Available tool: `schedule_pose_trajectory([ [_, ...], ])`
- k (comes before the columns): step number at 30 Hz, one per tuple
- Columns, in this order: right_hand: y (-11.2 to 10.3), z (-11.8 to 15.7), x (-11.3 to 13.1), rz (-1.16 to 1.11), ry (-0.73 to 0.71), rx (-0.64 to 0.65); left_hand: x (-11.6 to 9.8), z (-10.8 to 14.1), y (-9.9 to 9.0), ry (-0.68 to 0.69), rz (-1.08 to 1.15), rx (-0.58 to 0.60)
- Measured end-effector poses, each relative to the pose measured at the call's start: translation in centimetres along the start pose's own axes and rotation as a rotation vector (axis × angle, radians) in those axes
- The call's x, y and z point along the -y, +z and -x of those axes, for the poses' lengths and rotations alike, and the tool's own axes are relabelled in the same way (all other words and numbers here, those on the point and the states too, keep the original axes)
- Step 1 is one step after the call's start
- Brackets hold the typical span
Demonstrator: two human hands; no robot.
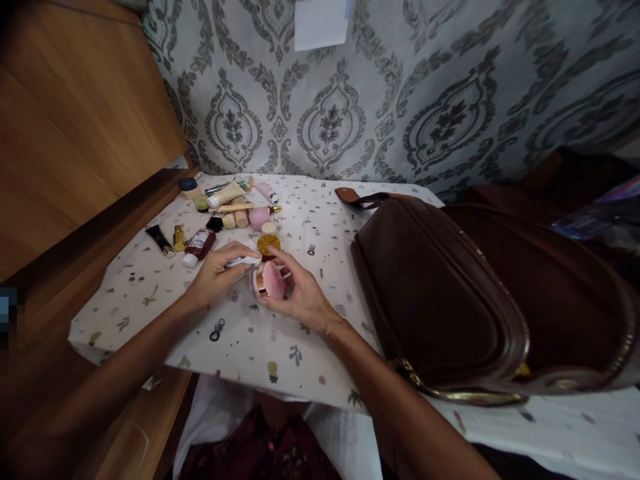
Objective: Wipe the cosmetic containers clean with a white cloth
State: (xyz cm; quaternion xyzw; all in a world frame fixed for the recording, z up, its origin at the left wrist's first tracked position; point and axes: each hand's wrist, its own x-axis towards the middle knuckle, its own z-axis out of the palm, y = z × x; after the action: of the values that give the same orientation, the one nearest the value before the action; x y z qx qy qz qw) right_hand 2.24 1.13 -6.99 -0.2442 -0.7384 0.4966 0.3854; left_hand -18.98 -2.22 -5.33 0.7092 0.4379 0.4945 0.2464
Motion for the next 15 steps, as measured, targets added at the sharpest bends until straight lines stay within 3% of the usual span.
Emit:
schedule_pose_trajectory([
  [3,0.1,0.1,0.1,-0.15,0.081,0.044,0.1,-0.2,-0.4,-0.058,0.05,0.042],
  [6,0.1,-0.1,-0.4,-0.187,0.151,0.004,-0.2,-0.1,-0.4,-0.049,0.062,0.014],
  [15,0.2,-0.7,-1.8,-0.248,0.249,-0.18,-1.1,0.8,1.5,0.253,-0.118,-0.034],
])
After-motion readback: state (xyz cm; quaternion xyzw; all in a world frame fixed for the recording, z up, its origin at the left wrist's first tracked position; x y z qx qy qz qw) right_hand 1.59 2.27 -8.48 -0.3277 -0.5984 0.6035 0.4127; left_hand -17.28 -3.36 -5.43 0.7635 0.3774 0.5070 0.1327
